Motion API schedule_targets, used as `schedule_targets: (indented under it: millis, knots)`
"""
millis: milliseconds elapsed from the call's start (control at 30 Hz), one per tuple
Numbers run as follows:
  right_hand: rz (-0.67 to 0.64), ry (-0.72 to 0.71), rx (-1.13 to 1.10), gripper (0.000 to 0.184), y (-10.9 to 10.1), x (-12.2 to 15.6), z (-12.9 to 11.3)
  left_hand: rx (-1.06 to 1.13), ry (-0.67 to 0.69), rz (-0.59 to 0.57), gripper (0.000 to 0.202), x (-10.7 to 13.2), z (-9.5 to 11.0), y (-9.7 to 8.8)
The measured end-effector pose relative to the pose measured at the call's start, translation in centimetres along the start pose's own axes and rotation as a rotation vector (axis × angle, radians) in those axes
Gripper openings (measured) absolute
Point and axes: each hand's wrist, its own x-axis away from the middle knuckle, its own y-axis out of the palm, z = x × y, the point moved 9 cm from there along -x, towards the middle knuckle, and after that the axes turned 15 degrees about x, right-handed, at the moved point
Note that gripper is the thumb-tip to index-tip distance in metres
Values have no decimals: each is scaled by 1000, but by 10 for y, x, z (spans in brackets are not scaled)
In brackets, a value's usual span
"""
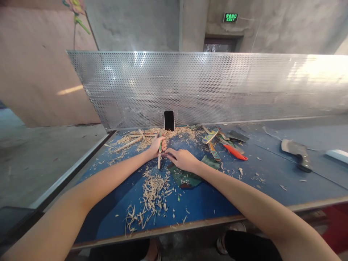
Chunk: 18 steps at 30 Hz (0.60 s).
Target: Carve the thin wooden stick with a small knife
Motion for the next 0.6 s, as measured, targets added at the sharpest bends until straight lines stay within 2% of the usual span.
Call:
schedule_targets:
  millis: [100, 333, 600]
  knots:
    - [17, 45, -39, 36, -3, -1, 7, -6, -5, 6, 33, 0, 0, 0]
    - [-75, -44, -237, 32, -2, 1, 8, -33, 9, -21, 34, 5, 2, 4]
    - [-8, 23, -147, 36, -1, -1, 6, -23, -11, -2, 33, 2, 0, 2]
